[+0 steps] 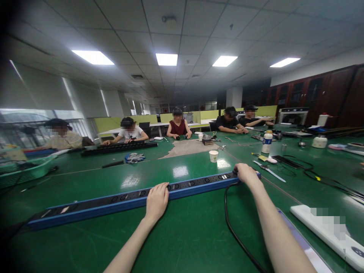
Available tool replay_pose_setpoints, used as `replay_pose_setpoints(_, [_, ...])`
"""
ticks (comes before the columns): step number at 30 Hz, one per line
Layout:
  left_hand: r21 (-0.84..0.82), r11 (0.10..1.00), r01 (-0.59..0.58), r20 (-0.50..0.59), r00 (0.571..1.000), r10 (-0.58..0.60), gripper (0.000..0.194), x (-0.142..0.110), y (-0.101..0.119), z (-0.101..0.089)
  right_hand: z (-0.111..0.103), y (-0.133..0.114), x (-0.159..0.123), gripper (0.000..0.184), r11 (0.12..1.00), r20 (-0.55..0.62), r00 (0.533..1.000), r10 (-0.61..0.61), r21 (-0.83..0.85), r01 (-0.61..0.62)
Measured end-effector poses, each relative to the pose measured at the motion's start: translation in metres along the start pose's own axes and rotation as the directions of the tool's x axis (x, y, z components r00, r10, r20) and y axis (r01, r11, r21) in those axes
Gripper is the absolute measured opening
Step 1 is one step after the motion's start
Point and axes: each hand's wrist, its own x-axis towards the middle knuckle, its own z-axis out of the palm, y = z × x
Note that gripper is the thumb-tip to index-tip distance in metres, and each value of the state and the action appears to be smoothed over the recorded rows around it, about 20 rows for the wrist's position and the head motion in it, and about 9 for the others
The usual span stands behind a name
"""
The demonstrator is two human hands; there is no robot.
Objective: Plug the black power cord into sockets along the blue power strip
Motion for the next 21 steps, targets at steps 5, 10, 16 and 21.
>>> replay_pose_setpoints(5, [-0.005, 1.000, 0.001, -0.005, 1.000, -0.001, 0.038, 0.001, 0.000, 0.000, -0.004, -0.016, -0.006, 0.041, 0.998, 0.080, 0.997, 0.006, -0.067, 0.000])
replay_pose_setpoints(10, [-0.004, 1.000, 0.010, -0.008, 1.000, -0.010, 0.038, 0.001, 0.002, -0.001, 0.003, -0.035, -0.013, 0.035, 0.991, 0.001, 1.000, 0.002, -0.130, -0.002])
replay_pose_setpoints(16, [0.010, 1.000, 0.010, 0.006, 1.000, -0.010, 0.037, 0.000, 0.001, -0.001, -0.006, -0.035, -0.001, 0.035, 0.993, 0.071, 0.995, 0.072, -0.101, -0.064])
replay_pose_setpoints(21, [0.003, 1.000, 0.003, -0.001, 1.000, -0.003, 0.037, 0.001, 0.000, 0.000, -0.004, -0.024, 0.005, 0.038, 0.993, 0.093, 0.990, 0.103, -0.068, -0.096])
